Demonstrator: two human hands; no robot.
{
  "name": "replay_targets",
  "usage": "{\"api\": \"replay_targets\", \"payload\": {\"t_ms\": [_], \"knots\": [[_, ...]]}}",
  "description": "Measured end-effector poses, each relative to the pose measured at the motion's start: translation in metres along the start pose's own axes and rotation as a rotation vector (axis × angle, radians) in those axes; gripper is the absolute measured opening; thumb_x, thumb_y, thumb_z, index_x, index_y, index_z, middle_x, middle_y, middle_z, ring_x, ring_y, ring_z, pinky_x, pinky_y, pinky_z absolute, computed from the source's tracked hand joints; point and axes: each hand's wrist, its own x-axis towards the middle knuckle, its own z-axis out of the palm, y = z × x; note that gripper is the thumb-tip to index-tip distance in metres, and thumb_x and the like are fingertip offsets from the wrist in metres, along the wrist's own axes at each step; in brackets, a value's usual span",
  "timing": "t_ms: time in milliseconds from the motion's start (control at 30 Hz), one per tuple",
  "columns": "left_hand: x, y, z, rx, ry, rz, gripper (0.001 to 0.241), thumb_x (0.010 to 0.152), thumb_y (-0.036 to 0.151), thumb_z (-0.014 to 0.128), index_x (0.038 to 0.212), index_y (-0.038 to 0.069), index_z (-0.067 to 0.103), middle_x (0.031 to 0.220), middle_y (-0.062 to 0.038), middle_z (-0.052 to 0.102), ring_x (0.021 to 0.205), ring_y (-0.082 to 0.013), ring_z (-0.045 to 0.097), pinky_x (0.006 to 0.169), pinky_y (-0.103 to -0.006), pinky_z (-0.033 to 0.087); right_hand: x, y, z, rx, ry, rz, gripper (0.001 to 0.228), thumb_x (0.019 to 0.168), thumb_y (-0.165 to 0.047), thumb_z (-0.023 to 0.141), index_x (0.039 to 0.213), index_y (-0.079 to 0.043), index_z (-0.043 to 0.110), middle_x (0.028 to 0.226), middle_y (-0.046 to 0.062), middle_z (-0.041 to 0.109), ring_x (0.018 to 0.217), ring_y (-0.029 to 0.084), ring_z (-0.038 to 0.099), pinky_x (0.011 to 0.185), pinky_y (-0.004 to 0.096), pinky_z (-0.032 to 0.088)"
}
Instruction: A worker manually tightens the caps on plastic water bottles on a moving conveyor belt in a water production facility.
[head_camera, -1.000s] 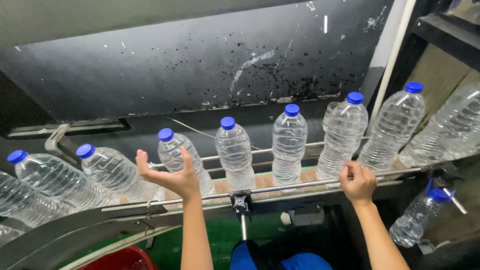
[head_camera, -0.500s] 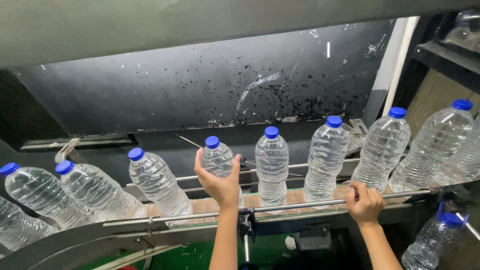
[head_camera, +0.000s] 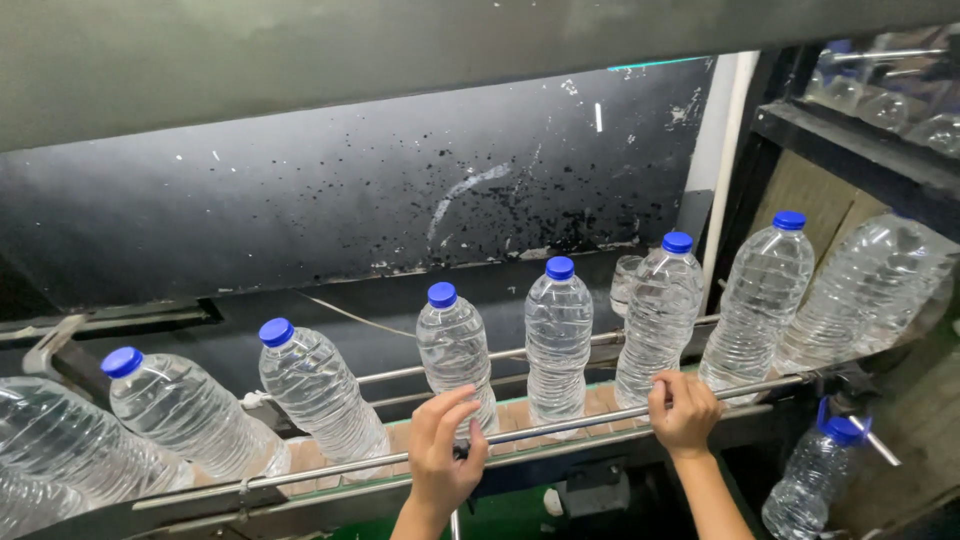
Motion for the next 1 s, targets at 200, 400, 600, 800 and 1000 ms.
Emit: {"api": "replay_targets", "payload": {"t_ms": [200,400,600,800,1000], "knots": [[0.012,-0.002,0.005,-0.109,-0.225,-0.115,0.008,0.087,0.010,0.063,0.092,0.009,0.069,0.089,-0.005,0.074,0.078,-0.0187,0.071,0.072,-0.0312,0.057,-0.003,-0.001,0.001,-0.091,-0.004,0.010,0.013,0.093,-0.016,0.057,0.085,-0.016,0.067,0.058,0.000,0.053,0.059,0.029,0.051,0.059,0.042,0.039],[0.024,-0.007,0.031,-0.070,-0.041,-0.010,0.016,0.089,0.011,0.059,0.074,0.008,0.059,0.067,-0.003,0.059,0.057,-0.0183,0.051,0.055,-0.0305,0.040,-0.001,-0.001,0.001,-0.078,0.039,-0.011,0.018,0.092,-0.019,0.054,0.084,-0.017,0.070,0.065,0.003,0.062,0.059,0.031,0.054,0.058,0.043,0.041],[0.020,-0.010,0.025,-0.053,0.061,-0.054,0.020,0.088,0.008,0.056,0.068,0.008,0.054,0.062,-0.003,0.055,0.055,-0.0173,0.048,0.053,-0.0300,0.037,0.008,-0.004,-0.004,-0.045,-0.010,-0.034,0.018,0.092,-0.019,0.054,0.082,-0.017,0.069,0.056,0.000,0.055,0.054,0.028,0.055,0.062,0.042,0.043],[0.007,-0.010,0.023,0.082,0.074,-0.081,0.019,0.089,0.007,0.058,0.070,0.010,0.053,0.060,-0.002,0.045,0.053,-0.0181,0.042,0.053,-0.0328,0.034,-0.004,0.003,0.000,-0.104,-0.039,0.005,0.015,0.091,-0.018,0.059,0.087,-0.021,0.073,0.062,-0.002,0.061,0.063,0.030,0.056,0.067,0.043,0.045],[0.005,-0.009,0.023,0.100,-0.003,-0.117,0.024,0.089,0.007,0.061,0.069,0.011,0.050,0.060,-0.002,0.042,0.051,-0.0180,0.040,0.050,-0.0335,0.033,-0.013,0.007,0.003,-0.106,-0.086,0.043,0.013,0.091,-0.016,0.060,0.084,-0.020,0.071,0.055,-0.004,0.054,0.062,0.028,0.054,0.066,0.040,0.044]]}}
